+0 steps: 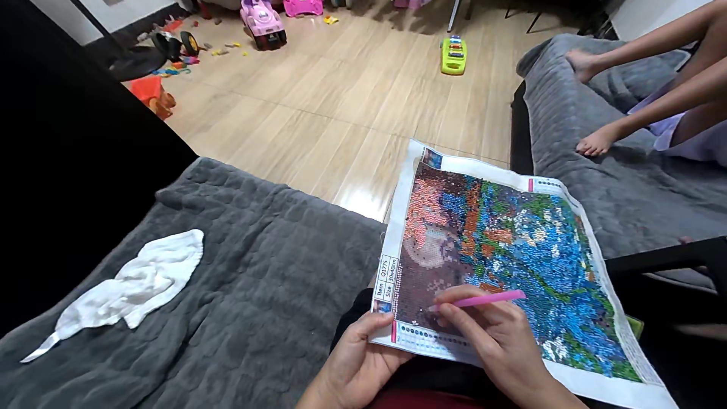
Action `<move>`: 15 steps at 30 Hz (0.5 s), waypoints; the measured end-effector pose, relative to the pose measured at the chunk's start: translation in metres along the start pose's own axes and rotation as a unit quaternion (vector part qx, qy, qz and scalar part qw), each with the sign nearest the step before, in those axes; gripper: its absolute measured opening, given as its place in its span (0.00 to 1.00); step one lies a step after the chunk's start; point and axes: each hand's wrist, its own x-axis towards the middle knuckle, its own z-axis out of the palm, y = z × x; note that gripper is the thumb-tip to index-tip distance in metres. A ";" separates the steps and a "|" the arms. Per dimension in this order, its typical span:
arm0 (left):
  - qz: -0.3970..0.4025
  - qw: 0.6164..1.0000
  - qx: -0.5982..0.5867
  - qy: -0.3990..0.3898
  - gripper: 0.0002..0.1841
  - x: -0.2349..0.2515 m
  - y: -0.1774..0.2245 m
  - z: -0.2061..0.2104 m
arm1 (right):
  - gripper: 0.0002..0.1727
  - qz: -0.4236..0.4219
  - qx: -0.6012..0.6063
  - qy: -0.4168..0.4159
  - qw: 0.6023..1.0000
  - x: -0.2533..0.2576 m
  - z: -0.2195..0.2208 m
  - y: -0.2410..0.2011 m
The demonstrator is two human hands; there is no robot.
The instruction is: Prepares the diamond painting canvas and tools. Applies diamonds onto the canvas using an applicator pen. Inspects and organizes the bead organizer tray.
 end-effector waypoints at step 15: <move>-0.002 0.999 0.007 0.047 0.16 -0.002 -0.002 0.005 | 0.12 0.012 -0.057 -0.012 0.998 0.008 0.004 -0.002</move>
